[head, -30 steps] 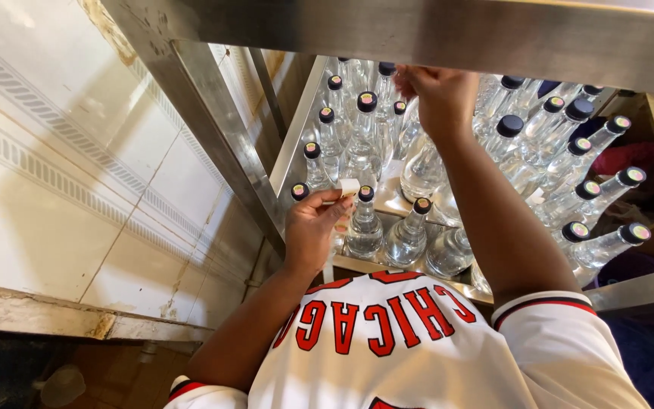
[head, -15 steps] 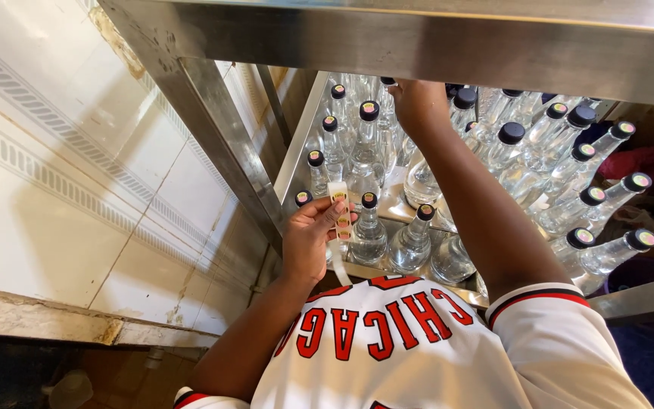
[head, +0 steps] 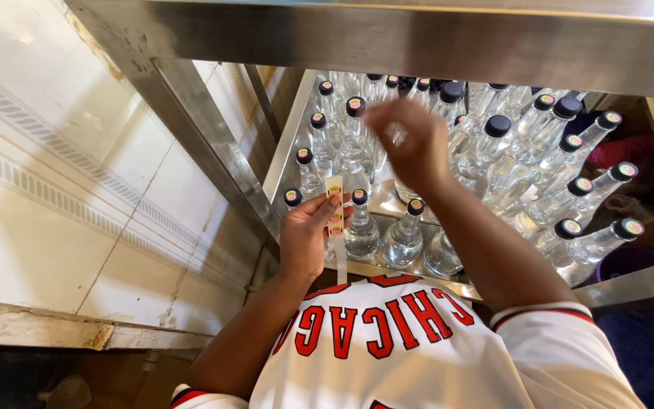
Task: Applying small circular labels to the caps of water bottles arranged in a tray.
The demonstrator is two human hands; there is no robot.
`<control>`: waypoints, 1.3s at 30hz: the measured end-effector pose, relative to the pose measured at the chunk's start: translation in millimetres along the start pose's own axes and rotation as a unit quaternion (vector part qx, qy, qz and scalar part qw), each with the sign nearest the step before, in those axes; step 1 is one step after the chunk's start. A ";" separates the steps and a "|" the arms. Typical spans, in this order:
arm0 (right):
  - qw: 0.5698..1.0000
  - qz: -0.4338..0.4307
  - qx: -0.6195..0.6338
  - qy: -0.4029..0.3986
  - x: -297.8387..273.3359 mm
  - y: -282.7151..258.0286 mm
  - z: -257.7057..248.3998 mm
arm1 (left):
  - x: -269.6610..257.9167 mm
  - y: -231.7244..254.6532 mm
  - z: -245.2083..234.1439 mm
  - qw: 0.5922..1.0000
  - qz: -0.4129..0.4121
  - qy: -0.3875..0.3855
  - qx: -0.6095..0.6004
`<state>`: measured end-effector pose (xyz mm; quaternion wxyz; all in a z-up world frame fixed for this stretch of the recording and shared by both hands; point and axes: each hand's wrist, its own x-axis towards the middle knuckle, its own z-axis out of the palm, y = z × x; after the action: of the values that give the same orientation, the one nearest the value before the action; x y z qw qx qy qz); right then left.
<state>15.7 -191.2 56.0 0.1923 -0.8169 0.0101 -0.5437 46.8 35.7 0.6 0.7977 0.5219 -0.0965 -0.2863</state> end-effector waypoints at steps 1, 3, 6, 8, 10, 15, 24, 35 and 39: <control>0.995 0.000 0.074 -0.068 -15.4 -23.1 -9.9 | 1.3 -4.6 0.8 1.000 0.026 0.008 0.005; 0.980 0.002 0.146 -0.135 -39.4 -43.9 -17.4 | 1.1 -8.3 3.2 0.999 0.049 0.014 0.010; 0.977 -0.021 0.120 -0.174 -59.8 -41.8 -19.9 | 1.5 -17.4 4.0 0.991 0.109 -0.023 0.076; 0.966 0.004 0.129 -0.224 -61.7 -47.7 -30.3 | 9.9 -35.7 -2.6 0.984 0.138 -0.037 0.106; 0.964 0.012 0.129 -0.234 -60.7 -46.0 -41.0 | -3.0 -19.0 12.6 0.976 0.155 -0.054 0.141; 0.964 0.010 0.119 -0.237 -66.9 -34.7 -59.3 | -22.5 -7.7 33.6 0.947 0.210 -0.083 0.230; 0.884 0.160 0.294 -0.327 -24.8 -28.4 -95.8 | -20.3 -13.4 42.1 0.873 0.338 -0.089 0.340; 0.962 0.093 -0.181 -0.183 25.1 122.1 -94.3 | -1.6 -30.6 31.9 0.992 0.014 -0.088 0.087; 0.948 0.114 -0.208 -0.212 27.1 117.5 -95.1 | -3.0 -26.0 35.3 0.991 0.010 -0.075 0.108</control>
<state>-35.4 -334.9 73.6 0.0765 -0.9287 0.1753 -0.3177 19.1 2.4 -6.6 0.7302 0.5810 -0.1913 -0.3043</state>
